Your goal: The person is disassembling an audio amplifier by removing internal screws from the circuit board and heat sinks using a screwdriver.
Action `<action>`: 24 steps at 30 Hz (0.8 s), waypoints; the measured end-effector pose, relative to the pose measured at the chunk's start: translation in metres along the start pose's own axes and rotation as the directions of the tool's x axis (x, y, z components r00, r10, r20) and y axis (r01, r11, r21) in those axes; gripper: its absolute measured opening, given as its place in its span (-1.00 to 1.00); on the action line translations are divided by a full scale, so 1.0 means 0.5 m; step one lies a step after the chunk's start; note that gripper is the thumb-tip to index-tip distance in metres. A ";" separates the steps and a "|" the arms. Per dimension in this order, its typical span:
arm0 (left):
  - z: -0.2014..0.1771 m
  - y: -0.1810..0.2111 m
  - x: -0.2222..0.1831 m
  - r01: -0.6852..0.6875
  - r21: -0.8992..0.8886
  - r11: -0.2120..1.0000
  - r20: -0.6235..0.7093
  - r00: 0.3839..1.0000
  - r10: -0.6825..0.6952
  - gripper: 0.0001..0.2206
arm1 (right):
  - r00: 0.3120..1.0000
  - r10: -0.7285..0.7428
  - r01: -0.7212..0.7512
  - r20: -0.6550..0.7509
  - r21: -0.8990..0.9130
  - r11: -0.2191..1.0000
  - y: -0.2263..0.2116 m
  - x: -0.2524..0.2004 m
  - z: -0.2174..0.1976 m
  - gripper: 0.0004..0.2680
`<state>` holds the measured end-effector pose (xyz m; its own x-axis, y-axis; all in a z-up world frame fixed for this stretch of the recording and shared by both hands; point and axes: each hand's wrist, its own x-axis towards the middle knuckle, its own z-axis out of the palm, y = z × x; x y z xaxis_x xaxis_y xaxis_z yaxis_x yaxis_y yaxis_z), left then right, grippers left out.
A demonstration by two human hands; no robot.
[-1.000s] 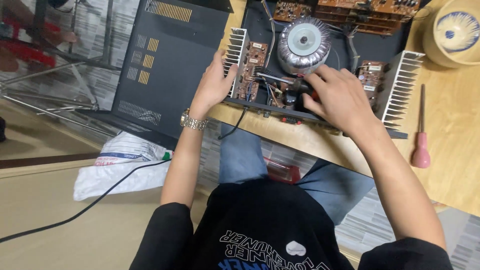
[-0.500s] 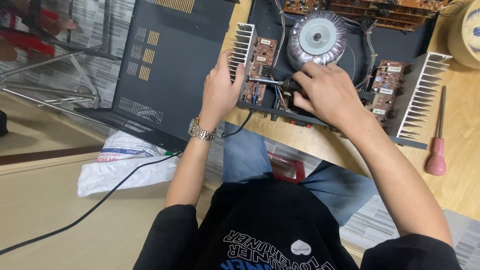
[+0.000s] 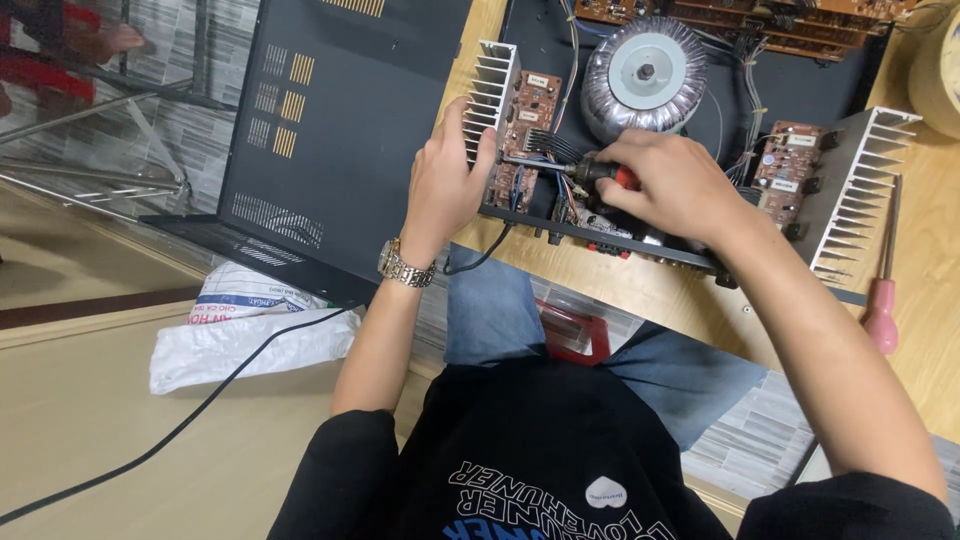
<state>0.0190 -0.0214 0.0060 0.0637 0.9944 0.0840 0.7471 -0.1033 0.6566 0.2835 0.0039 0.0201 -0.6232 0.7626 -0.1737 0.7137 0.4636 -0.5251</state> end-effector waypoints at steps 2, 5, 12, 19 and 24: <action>-0.001 -0.001 0.000 -0.019 -0.008 1.000 -0.008 1.000 0.019 -0.61 | 1.000 -0.012 0.011 0.017 0.035 0.999 0.013 0.007 0.001 -0.72; -0.001 -0.001 -0.001 -0.036 -0.011 0.999 -0.012 0.999 0.036 -0.60 | 0.998 -0.036 0.032 0.044 0.087 0.996 0.027 0.016 0.003 -0.75; -0.001 -0.002 -0.002 -0.029 -0.004 1.000 -0.011 1.000 0.029 -0.57 | 0.986 0.067 -0.095 0.150 0.185 0.978 0.022 0.029 -0.011 -0.78; 0.000 -0.004 -0.002 -0.017 0.002 1.000 0.001 1.000 0.017 -0.56 | 0.993 0.059 -0.072 0.098 0.141 0.987 0.018 0.029 -0.011 -0.79; -0.002 -0.001 -0.001 -0.021 0.003 1.000 -0.001 1.000 0.021 -0.56 | 0.999 0.032 -0.031 0.021 -0.035 0.999 0.001 0.020 -0.005 -0.74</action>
<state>0.0177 -0.0220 0.0065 0.0789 0.9920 0.0990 0.7474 -0.1246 0.6526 0.2788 0.0128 0.0202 -0.6065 0.7674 -0.2079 0.7435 0.4549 -0.4902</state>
